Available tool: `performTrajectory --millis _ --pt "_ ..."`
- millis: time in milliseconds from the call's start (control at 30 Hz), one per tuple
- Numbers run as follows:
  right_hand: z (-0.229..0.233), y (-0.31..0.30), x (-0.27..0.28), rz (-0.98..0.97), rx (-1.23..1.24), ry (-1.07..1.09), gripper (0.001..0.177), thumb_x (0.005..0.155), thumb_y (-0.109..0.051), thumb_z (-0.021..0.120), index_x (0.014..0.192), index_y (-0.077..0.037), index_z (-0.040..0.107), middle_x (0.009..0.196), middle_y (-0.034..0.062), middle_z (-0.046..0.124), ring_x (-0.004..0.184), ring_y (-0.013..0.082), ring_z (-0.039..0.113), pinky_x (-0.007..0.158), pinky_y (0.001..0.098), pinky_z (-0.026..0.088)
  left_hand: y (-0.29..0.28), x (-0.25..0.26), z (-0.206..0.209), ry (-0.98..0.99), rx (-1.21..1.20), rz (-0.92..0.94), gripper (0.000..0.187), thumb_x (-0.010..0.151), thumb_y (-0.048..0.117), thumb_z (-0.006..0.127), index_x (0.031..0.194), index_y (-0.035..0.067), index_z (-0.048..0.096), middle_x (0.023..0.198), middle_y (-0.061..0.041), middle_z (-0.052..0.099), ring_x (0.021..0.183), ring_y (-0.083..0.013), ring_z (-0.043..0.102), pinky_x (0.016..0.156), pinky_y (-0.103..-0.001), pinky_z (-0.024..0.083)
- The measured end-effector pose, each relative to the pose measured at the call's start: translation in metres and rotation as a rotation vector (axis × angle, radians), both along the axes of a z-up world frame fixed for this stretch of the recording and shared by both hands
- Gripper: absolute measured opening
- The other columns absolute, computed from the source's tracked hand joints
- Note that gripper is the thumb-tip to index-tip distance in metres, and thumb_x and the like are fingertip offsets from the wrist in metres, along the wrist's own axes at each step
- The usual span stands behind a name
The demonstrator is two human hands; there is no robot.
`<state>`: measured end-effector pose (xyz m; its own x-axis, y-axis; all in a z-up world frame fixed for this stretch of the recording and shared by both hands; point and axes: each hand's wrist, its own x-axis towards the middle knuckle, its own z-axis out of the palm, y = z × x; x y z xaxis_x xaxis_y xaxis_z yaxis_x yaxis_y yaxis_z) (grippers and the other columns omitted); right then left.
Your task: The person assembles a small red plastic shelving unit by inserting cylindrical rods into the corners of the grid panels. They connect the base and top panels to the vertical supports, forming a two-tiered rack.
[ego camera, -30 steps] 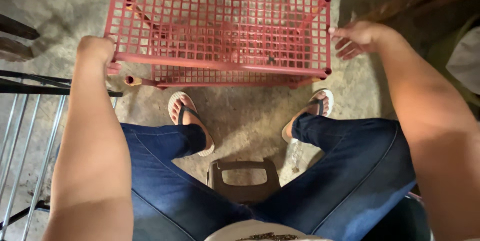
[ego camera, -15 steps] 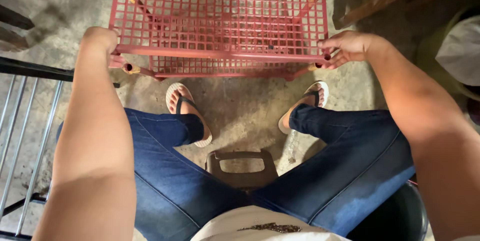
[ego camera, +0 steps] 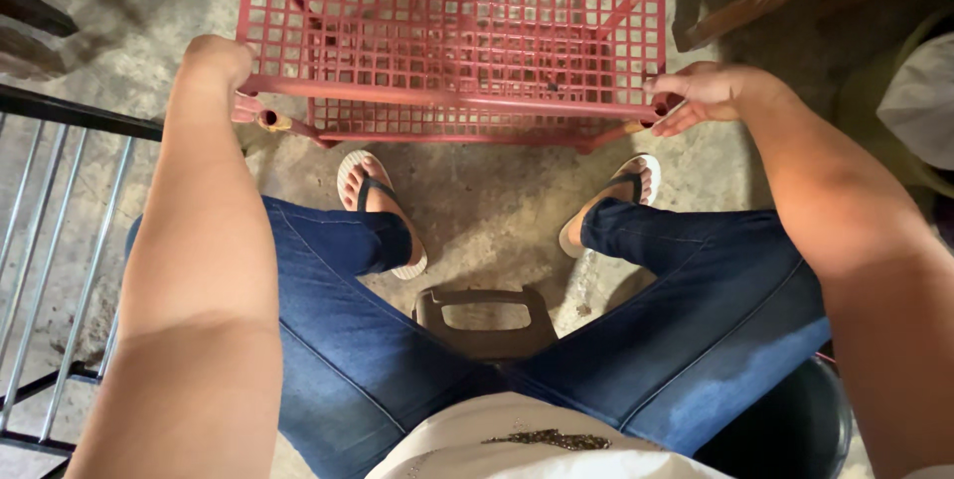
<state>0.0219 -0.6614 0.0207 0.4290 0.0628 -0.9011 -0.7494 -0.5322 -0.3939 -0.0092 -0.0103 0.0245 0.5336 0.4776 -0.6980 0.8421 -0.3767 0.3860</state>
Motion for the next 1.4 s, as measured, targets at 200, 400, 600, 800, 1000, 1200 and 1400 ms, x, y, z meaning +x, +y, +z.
performTrajectory --millis 200,400,600,800,1000,1200,1400 --pt "-0.011 0.007 -0.011 -0.056 0.044 -0.015 0.058 0.092 -0.030 0.072 0.132 0.010 0.056 0.120 0.0228 0.069 0.102 0.0349 0.072 0.094 0.0420 0.060 0.004 0.000 -0.005 -0.019 0.069 -0.061 0.041 0.105 0.035 0.056 0.129 0.002 0.062 0.106 -0.021 0.071 0.073 -0.0307 0.072 0.056 -0.040 0.058" --pt "-0.019 0.007 -0.013 -0.124 0.073 -0.068 0.051 0.093 -0.021 0.072 0.129 0.012 0.058 0.120 0.0229 0.069 0.102 0.0345 0.072 0.096 0.0415 0.060 0.012 0.008 -0.025 -0.004 0.020 -0.024 0.039 0.104 0.033 0.055 0.125 0.000 0.060 0.103 -0.021 0.071 0.070 -0.0278 0.073 0.053 -0.038 0.059" --pt "-0.032 -0.007 -0.018 -0.121 0.119 -0.098 0.053 0.088 -0.017 0.072 0.132 0.009 0.057 0.124 0.0163 0.069 0.109 0.0316 0.070 0.097 0.0417 0.058 0.014 0.003 -0.030 -0.047 0.035 -0.082 0.035 0.101 0.032 0.059 0.120 0.003 0.066 0.100 -0.019 0.072 0.071 -0.0294 0.072 0.054 -0.038 0.057" --pt "-0.053 -0.020 -0.011 -0.006 0.035 -0.092 0.054 0.092 -0.021 0.071 0.136 0.007 0.059 0.129 0.0168 0.069 0.113 0.0286 0.068 0.103 0.0404 0.053 0.026 0.004 -0.042 -0.138 -0.030 -0.161 0.029 0.091 0.025 0.060 0.105 0.002 0.071 0.090 -0.017 0.073 0.065 -0.0317 0.073 0.050 -0.044 0.057" --pt "-0.056 -0.025 -0.006 -0.002 0.028 -0.088 0.052 0.093 -0.020 0.070 0.135 0.008 0.058 0.129 0.0195 0.068 0.111 0.0311 0.069 0.103 0.0436 0.054 0.035 0.015 -0.065 0.018 -0.098 -0.014 0.049 0.092 0.046 0.068 0.098 -0.003 0.069 0.087 -0.016 0.073 0.066 -0.0292 0.072 0.052 -0.041 0.056" --pt "-0.041 -0.011 -0.007 0.025 -0.043 -0.078 0.051 0.095 -0.021 0.067 0.137 0.006 0.057 0.129 0.0204 0.068 0.109 0.0307 0.069 0.102 0.0431 0.054 0.046 0.022 -0.103 -0.065 -0.106 -0.060 0.044 0.088 0.042 0.071 0.111 0.005 0.070 0.095 -0.015 0.073 0.075 -0.0343 0.074 0.061 -0.048 0.059" --pt "-0.025 0.007 -0.012 0.063 -0.114 -0.087 0.052 0.097 -0.023 0.067 0.139 0.006 0.056 0.129 0.0228 0.068 0.111 0.0306 0.069 0.104 0.0424 0.054 0.044 0.011 -0.118 0.037 -0.361 0.307 0.068 0.092 0.049 0.071 0.146 0.018 0.045 0.163 -0.019 0.026 0.140 -0.0511 0.035 0.094 -0.081 0.046"
